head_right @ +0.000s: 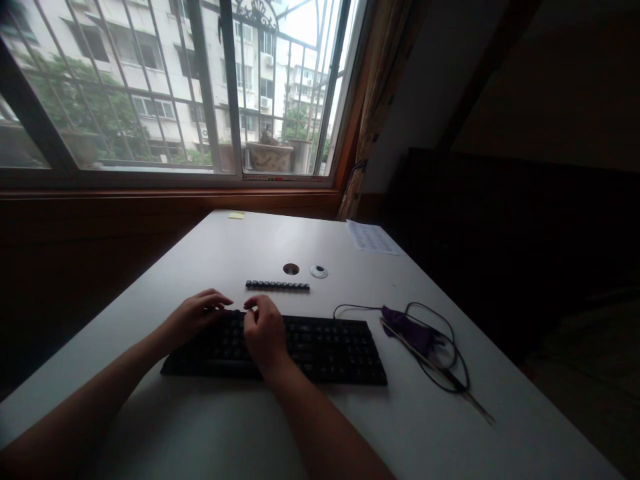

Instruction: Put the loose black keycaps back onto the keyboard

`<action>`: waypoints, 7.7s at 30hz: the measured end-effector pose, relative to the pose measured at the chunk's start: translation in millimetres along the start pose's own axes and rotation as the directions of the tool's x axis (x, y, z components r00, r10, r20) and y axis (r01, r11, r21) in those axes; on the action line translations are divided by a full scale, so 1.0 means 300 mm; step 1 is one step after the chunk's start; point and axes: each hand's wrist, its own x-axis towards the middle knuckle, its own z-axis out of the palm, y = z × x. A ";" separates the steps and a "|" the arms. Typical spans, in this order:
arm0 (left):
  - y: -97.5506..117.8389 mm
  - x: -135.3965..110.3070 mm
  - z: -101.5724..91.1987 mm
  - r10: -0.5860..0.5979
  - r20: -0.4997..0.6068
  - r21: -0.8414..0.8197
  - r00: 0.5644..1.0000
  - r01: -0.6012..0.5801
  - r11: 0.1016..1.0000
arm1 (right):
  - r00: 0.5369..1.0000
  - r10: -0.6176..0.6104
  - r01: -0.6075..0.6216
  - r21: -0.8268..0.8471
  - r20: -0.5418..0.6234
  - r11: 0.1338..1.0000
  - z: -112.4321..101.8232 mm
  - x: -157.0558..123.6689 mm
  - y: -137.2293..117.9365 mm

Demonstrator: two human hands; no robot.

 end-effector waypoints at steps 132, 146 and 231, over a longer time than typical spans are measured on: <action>-0.072 -0.007 -0.004 -0.089 0.004 -0.056 0.996 0.089 0.994 | 0.921 -0.197 0.318 -0.357 0.337 0.878 0.013 0.029 0.036; -0.081 -0.007 -0.005 -0.087 0.007 -0.074 0.996 0.087 0.993 | 0.914 -0.270 0.354 -0.269 0.303 0.896 -0.004 0.006 0.017; -0.176 0.312 0.069 -0.110 0.007 0.264 0.994 0.104 0.959 | 0.952 0.098 -0.036 0.212 -0.290 0.977 -0.039 0.053 0.100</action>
